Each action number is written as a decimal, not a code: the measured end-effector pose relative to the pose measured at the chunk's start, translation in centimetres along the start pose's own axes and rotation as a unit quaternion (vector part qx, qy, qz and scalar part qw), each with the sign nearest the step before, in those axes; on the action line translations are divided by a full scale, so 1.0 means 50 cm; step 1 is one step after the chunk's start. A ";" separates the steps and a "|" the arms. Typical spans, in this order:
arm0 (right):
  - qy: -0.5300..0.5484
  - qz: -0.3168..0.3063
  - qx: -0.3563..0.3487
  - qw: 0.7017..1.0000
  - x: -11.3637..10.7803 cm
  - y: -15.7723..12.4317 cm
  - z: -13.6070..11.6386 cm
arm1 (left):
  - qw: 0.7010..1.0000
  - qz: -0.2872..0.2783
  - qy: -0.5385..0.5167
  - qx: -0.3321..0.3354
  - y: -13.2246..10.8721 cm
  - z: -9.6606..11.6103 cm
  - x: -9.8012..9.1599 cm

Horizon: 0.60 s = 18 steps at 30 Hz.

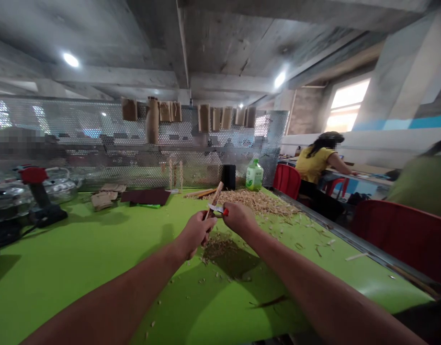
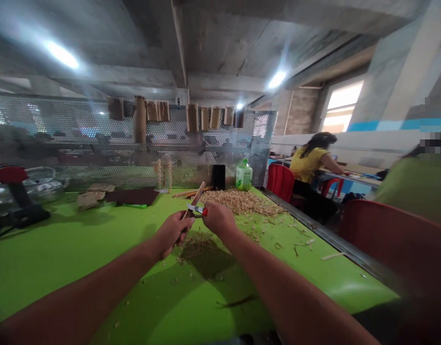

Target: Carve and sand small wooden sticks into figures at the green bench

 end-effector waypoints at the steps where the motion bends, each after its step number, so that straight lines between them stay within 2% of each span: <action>1: -0.011 0.002 0.006 1.000 -0.003 0.000 0.004 | 1.000 -0.003 -0.001 -0.006 0.000 -0.003 0.001; 7: -0.028 -0.004 0.013 1.000 -0.005 0.000 0.011 | 1.000 -0.012 -0.018 -0.022 -0.009 -0.002 0.013; 18: -0.007 -0.023 0.000 1.000 0.009 0.001 0.005 | 0.999 0.001 -0.001 -0.038 -0.024 0.005 0.003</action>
Point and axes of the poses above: each hand's wrist, its own y-axis towards the middle knuckle, its own x-axis out of the palm, z = x × y, the point moved 10 cm from there along y, towards the middle knuckle, and after that the axes turned 7 degrees about -x, right-handed, at the moved point
